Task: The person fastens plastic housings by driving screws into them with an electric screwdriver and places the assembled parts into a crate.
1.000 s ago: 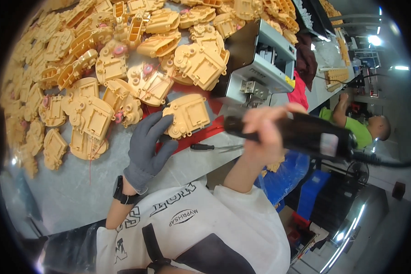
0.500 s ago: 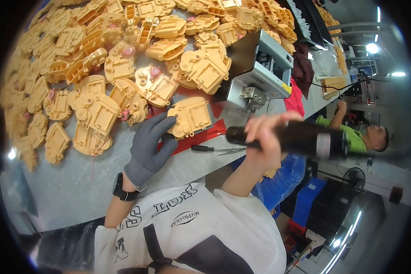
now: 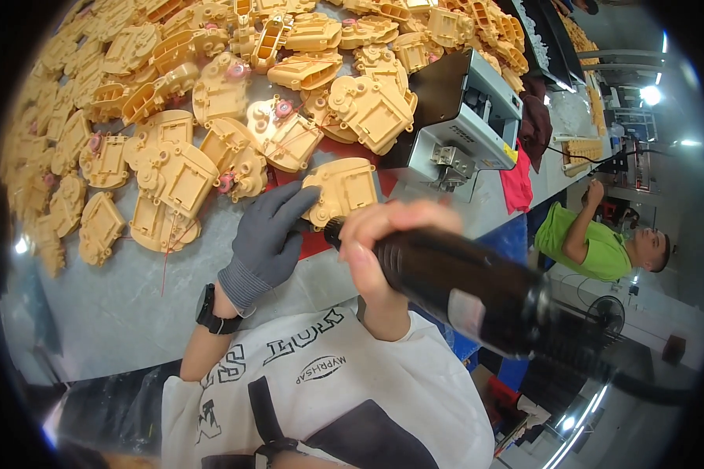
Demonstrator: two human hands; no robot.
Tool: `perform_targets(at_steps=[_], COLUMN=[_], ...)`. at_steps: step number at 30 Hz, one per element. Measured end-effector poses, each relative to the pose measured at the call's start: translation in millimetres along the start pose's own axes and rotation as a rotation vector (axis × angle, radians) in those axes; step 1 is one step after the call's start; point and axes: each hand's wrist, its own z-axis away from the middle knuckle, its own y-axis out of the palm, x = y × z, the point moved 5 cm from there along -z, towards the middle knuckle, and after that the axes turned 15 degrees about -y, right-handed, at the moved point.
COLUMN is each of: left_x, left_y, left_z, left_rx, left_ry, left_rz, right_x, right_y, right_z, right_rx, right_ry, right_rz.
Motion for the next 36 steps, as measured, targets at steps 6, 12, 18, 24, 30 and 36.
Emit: perform_targets(at_steps=[6, 12, 18, 24, 30, 36], left_x=[2.7, 2.0, 2.1, -2.9, 3.6, 3.9], left_y=[0.0, 1.4, 3.8, 8.1, 11.3, 7.8], left_z=[0.0, -1.2, -1.6, 3.9, -1.3, -3.7], left_rx=[-0.005, 0.01, 0.001, 0.035, 0.036, 0.065], left_ry=[-0.02, -0.033, -0.026, -0.007, -0.005, -0.001], left_rz=[0.006, 0.006, -0.013, -0.047, -0.084, -0.104], right_x=[-11.8, -13.8, -12.3, 24.5, -2.4, -14.8], right_y=[3.2, 5.3, 1.0, -104.3, -136.6, -126.5], right_z=[-1.8, -3.3, 0.2, -27.0, -58.4, -37.3], right_rx=[0.055, 0.07, 0.086, -0.32, -0.364, -0.345], right_ry=[0.084, 0.072, 0.102, -0.044, -0.19, 0.104], right_rz=[0.025, -0.003, 0.093, -0.004, 0.446, 0.11])
